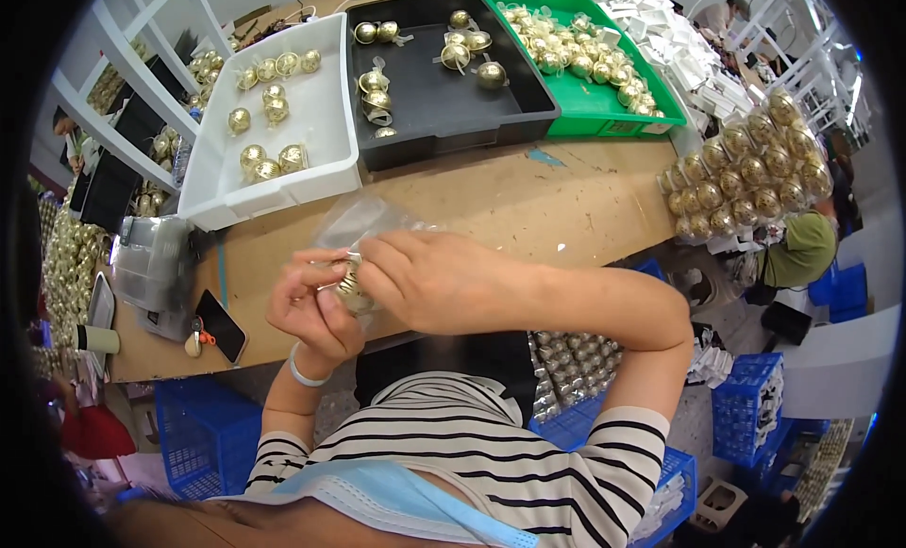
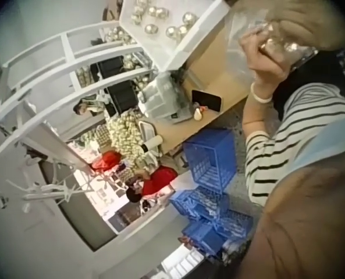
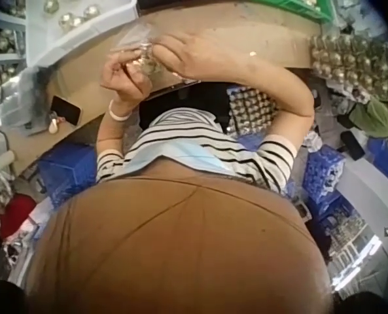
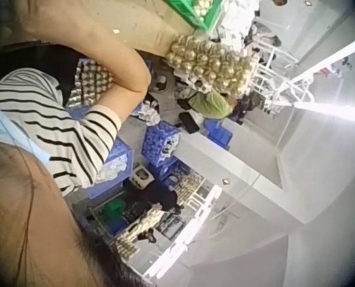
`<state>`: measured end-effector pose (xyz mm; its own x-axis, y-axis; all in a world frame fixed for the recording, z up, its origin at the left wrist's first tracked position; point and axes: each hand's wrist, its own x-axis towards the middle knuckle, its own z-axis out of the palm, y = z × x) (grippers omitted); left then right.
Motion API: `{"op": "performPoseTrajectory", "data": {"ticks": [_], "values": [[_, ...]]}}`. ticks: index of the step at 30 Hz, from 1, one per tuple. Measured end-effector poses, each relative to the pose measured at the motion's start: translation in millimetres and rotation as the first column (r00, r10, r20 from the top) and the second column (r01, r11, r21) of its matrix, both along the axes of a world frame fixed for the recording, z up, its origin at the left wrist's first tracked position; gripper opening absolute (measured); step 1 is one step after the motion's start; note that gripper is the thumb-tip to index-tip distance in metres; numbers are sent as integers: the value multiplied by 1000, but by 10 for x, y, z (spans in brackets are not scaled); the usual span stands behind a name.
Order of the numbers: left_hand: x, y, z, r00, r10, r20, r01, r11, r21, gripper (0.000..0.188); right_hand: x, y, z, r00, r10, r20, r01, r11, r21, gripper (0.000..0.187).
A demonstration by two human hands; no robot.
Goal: Packing gold Christmas ornaments into clear plastic bags at a factory workbench.
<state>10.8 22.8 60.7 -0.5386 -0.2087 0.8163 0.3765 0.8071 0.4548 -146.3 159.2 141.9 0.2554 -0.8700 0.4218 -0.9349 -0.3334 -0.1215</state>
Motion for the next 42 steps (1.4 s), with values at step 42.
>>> {"op": "performPoseTrajectory", "data": {"ticks": [42], "values": [[-640,150,311,849,-506,154,525,843,-119,30,-134,799,-444,621,-242,746,133,970,204,41]]}}
